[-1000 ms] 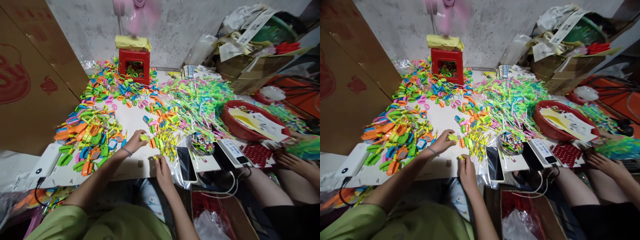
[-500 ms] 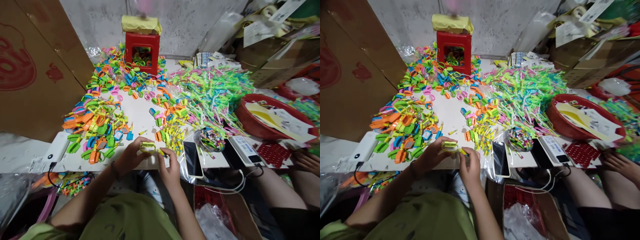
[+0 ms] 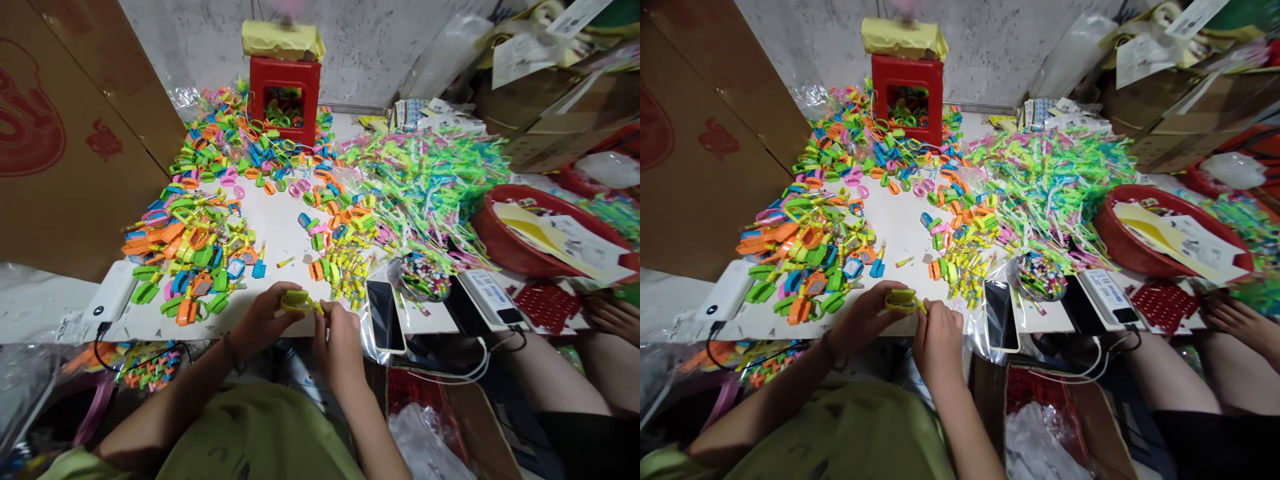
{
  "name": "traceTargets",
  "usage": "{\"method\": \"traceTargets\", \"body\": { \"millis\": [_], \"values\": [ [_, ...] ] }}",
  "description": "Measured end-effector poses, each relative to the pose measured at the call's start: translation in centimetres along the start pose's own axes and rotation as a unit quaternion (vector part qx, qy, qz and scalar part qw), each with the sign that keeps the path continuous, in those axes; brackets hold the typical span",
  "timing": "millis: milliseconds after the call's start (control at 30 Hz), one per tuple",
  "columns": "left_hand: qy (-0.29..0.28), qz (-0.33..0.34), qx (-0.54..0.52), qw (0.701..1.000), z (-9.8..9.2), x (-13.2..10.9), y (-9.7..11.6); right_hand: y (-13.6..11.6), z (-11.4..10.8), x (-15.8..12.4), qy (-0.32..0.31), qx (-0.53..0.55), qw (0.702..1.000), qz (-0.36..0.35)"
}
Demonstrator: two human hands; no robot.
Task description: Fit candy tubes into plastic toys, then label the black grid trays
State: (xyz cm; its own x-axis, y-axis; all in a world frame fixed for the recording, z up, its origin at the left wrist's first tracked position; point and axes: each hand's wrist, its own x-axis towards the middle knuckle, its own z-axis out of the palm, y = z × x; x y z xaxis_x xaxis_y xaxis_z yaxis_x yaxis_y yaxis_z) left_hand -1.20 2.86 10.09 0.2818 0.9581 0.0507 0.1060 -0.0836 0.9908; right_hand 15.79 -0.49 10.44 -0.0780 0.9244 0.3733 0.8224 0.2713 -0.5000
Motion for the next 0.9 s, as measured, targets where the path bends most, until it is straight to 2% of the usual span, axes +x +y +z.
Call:
{"method": "traceTargets", "body": {
  "millis": [100,300,500,600,767,900],
  "values": [
    [0.003,-0.005,-0.022,1.0,0.1,-0.12,-0.12,0.06,-0.37,-0.05,-0.011,0.016,1.0,0.009],
    [0.0,-0.017,-0.092,0.996,0.15,0.08,0.15,0.21,-0.3,-0.27,-0.078,0.033,0.996,-0.003],
    [0.007,-0.002,-0.076,0.997,0.02,-0.1,0.31,0.63,-0.19,-0.75,0.027,0.093,0.994,0.048],
    [-0.004,0.002,-0.065,0.998,-0.07,-0.32,0.26,0.56,-0.15,-0.59,0.019,0.102,0.994,0.03],
    [-0.001,0.007,-0.036,0.999,-0.07,-0.47,0.41,0.2,-0.05,-0.29,-0.008,0.061,0.998,0.013],
    [0.007,-0.005,-0.032,0.999,-0.02,-0.56,0.06,0.16,-0.38,-0.17,-0.055,-0.011,0.998,-0.03]
  ]
}}
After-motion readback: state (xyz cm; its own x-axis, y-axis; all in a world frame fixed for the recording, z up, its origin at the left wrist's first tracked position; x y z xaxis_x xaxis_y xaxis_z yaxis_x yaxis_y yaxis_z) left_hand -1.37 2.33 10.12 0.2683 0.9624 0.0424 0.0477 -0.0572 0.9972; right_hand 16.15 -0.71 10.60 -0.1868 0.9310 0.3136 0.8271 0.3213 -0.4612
